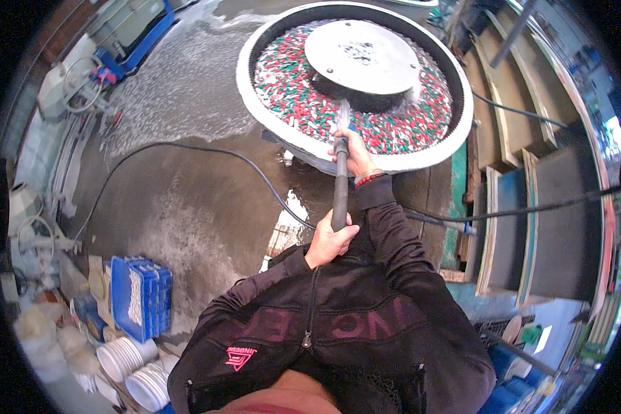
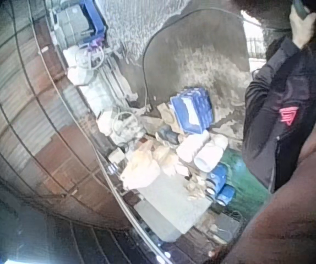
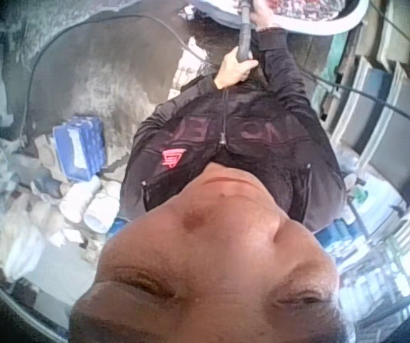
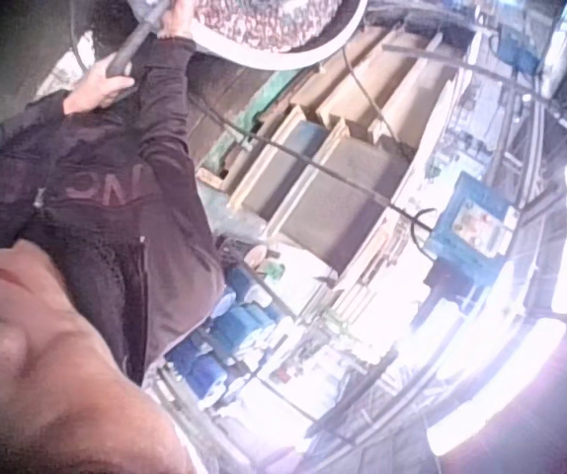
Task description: The person uses a water hose to wash out an industrial vibratory finishing machine filled with small colorful media, directing water over the top and then rinsing the base and floor around the unit.
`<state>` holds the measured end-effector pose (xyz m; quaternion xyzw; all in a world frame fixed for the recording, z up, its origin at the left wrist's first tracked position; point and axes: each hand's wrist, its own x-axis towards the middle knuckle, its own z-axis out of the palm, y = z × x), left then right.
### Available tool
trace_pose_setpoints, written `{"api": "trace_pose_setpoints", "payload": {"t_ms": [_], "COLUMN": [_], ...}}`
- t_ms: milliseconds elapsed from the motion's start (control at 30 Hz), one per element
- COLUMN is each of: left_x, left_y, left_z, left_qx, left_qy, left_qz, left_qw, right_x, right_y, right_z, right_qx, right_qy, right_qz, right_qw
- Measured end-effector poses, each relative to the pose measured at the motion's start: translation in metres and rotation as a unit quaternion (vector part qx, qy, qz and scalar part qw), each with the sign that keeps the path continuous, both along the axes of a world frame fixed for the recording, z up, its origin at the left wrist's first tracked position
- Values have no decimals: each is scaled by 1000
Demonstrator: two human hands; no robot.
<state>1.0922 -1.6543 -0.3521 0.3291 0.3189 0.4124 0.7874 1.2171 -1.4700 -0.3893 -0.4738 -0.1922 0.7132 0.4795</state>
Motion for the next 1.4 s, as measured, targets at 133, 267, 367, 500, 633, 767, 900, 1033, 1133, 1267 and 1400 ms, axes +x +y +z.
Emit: {"api": "trace_pose_setpoints", "payload": {"t_ms": [133,267,367,500,633,767,900,1033,1133,1267,1400], "left_x": [16,35,48,59,71,80,54,30,13,-18,-48], "left_y": [-1,-7,-12,-10,-5,2,10,10,10,6,5], "left_z": [-2,-10,-8,-3,-9,-10,12,2,6,-1,-11], "left_qx": [39,93,133,148,135,162,37,15,31,20,144], "left_qy": [13,34,83,124,130,117,26,8,73,58,169], "left_qz": [-73,-113,-119,-142,-96,-29,-6,54,131,146,165], "left_qw": [996,989,980,971,978,979,999,998,988,987,961], "right_x": [48,86,105,122,127,124,79,29,-9,-42,-66], "right_y": [-25,-55,-67,-62,-49,-29,-5,19,26,30,23], "right_z": [6,7,15,24,13,-3,2,-5,2,1,15], "right_qx": [-28,-4,20,41,46,0,1,-15,0,26,40], "right_qy": [12,-5,12,27,28,36,4,2,-1,-7,-13], "right_qz": [-97,-154,-180,-179,-141,-115,-42,27,72,97,82], "right_qw": [995,988,983,983,989,993,999,1000,997,995,996]}}
